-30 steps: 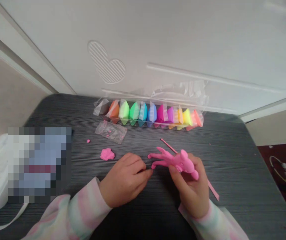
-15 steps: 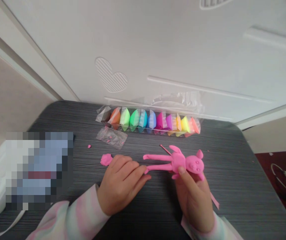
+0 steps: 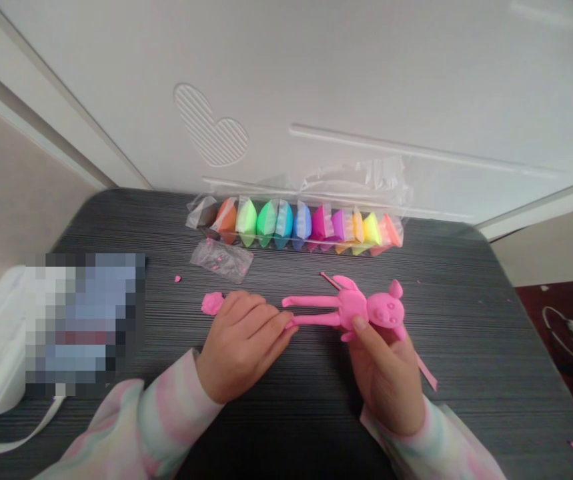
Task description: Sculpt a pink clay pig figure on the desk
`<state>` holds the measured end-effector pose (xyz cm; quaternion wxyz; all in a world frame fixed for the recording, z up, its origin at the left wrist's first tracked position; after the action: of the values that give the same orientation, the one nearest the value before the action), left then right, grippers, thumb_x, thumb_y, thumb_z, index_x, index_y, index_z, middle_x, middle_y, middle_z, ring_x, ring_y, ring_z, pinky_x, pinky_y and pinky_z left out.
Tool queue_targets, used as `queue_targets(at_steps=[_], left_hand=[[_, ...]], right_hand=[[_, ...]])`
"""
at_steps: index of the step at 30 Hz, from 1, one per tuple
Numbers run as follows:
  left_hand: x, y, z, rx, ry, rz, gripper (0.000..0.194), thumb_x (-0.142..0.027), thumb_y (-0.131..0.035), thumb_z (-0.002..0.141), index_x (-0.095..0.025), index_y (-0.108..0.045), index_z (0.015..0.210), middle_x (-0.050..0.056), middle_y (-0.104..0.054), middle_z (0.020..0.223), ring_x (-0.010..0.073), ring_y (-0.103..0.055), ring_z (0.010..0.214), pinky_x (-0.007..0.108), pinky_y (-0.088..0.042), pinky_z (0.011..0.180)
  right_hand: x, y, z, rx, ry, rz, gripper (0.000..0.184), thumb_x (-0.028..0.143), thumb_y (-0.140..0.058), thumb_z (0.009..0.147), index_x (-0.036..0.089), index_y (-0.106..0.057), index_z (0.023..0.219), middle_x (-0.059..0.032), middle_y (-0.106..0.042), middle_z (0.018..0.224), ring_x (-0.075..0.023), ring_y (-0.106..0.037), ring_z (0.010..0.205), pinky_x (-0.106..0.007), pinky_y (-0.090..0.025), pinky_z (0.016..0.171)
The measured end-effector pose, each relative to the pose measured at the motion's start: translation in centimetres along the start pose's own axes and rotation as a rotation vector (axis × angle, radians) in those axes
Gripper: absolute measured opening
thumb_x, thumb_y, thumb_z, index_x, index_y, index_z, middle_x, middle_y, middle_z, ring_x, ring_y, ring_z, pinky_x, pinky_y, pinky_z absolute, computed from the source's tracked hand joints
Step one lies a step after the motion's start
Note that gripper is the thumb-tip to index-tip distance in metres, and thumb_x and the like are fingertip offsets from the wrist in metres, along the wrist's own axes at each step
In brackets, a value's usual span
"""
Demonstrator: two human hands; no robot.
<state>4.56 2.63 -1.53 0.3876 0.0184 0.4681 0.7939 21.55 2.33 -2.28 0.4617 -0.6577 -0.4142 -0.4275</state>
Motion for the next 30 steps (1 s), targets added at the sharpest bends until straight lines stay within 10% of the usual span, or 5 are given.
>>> queue_targets(at_steps=[19, 30], left_hand=[[0.2, -0.3, -0.1, 0.037, 0.024, -0.027, 0.022, -0.024, -0.066, 0.071, -0.012, -0.06, 0.088, 0.003, -0.062, 0.068, 0.0166, -0.049, 0.069, 0.032, -0.04, 0.064], [0.7, -0.2, 0.3, 0.239, 0.669, -0.675, 0.022, -0.027, -0.051, 0.079, -0.011, -0.066, 0.079, 0.005, -0.06, 0.066, 0.012, -0.055, 0.059, 0.023, -0.042, 0.053]], right_hand=[[0.5, 0.3, -0.4, 0.099, 0.19, -0.141, 0.028, 0.019, -0.056, 0.078, 0.027, -0.046, 0.103, -0.0005, -0.063, 0.098, -0.0174, -0.06, 0.098, -0.04, -0.048, 0.088], [0.8, 0.8, -0.9, 0.051, 0.34, -0.27, 0.012, 0.023, -0.056, 0.078, 0.024, -0.051, 0.088, -0.0003, -0.054, 0.081, -0.0168, -0.057, 0.081, -0.04, -0.048, 0.076]])
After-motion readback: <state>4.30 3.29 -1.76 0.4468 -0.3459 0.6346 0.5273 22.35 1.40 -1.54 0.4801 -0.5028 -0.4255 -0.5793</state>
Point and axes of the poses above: each hand's wrist, its own z-axis towards the middle knuckle, its own y-axis out of the back of the hand, x = y × z, the point moved 2 cm from there along z, towards the middle knuckle
